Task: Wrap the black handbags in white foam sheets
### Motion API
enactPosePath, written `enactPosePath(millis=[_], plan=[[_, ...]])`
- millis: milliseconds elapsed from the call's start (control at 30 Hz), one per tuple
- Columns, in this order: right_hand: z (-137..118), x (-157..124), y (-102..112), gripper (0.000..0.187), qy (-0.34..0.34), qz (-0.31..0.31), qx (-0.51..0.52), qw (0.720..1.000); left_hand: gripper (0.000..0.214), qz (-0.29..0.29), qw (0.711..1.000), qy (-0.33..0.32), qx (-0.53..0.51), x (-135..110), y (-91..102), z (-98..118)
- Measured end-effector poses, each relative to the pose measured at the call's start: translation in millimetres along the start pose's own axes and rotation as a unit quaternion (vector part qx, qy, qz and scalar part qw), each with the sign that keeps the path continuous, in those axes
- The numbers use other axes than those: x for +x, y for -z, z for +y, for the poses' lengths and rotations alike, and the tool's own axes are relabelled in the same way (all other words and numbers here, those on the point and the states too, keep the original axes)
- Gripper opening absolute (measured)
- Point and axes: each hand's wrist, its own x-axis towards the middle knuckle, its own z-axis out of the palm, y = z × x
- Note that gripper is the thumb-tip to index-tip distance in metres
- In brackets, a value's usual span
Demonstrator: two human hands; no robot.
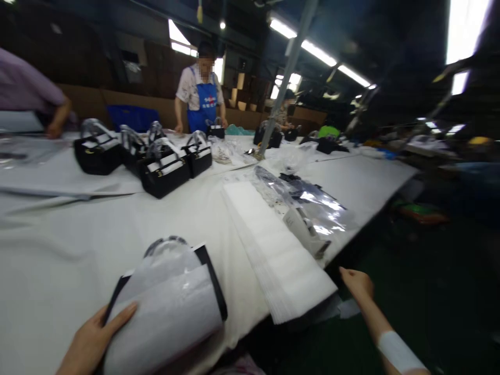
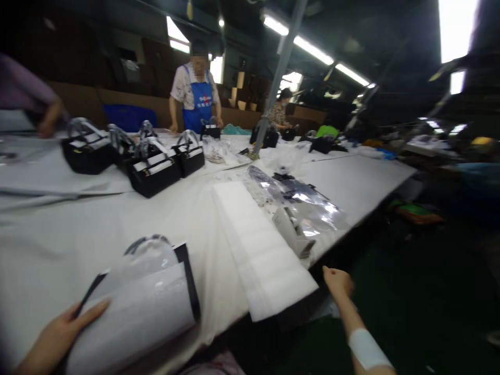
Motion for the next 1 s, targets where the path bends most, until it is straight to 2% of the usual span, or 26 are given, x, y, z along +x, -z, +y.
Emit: enactPosePath(millis=[33, 100, 167, 233, 267, 333, 400, 467, 533, 567, 600, 667, 800, 900, 1000], plan=[[-9, 0, 4, 0.03, 0.015, -0.002, -0.017, 1.0, 0.061, -0.026, 0.999, -0.03, -0.032, -1, -0.4, -1], [-42, -1, 3, 0.028, 0.068, -0.01, -0.041, 0.997, 0.064, -0.042, 0.992, -0.073, -0.091, -1, -1.9, -1], [-93, -17, -4, 0.021, 0.186, -0.005, -0.053, 0.981, 0.062, -0.025, 0.99, -0.08, -0.114, 2, -3.6, -1], [-153, -60, -11, 0.021, 0.323, -0.04, -0.035, 0.945, 0.059, -0.015, 0.988, -0.081, -0.128, 3, -4.9, -1], [-182, -90, -12, 0.025, 0.404, -0.088, -0.024, 0.91, 0.057, -0.014, 0.988, -0.082, -0.133, 3, -5.5, -2], [-234, -157, -16, 0.031, 0.547, -0.205, -0.021, 0.811, 0.054, -0.017, 0.986, -0.087, -0.143, 1, -6.4, -3], [-277, -221, -22, 0.033, 0.653, -0.326, -0.02, 0.683, 0.052, -0.018, 0.984, -0.093, -0.149, 0, -6.7, -4], [-308, -273, -35, 0.031, 0.705, -0.455, -0.039, 0.543, 0.05, -0.018, 0.983, -0.099, -0.153, 0, -6.5, -5], [-331, -312, -53, 0.03, 0.725, -0.547, -0.076, 0.411, 0.048, -0.017, 0.982, -0.106, -0.156, 1, -6.3, -4], [-340, -326, -64, 0.029, 0.731, -0.57, -0.101, 0.36, 0.047, -0.017, 0.981, -0.109, -0.158, 1, -6.2, -3], [-348, -339, -76, 0.028, 0.739, -0.577, -0.129, 0.324, 0.046, -0.019, 0.98, -0.112, -0.161, 1, -6.1, -3], [-360, -360, -99, 0.023, 0.76, -0.552, -0.195, 0.281, 0.044, -0.024, 0.979, -0.119, -0.166, 2, -6.0, -2], [-374, -392, -131, 0.019, 0.805, -0.421, -0.338, 0.245, 0.037, -0.021, 0.978, -0.126, -0.167, 5, -5.8, -2], [-376, -410, -140, 0.021, 0.82, -0.338, -0.401, 0.232, 0.033, -0.016, 0.978, -0.128, -0.166, 8, -5.5, -4], [-374, -418, -146, 0.023, 0.828, -0.293, -0.418, 0.233, 0.032, -0.023, 0.977, -0.13, -0.167, 11, -5.2, -5]])
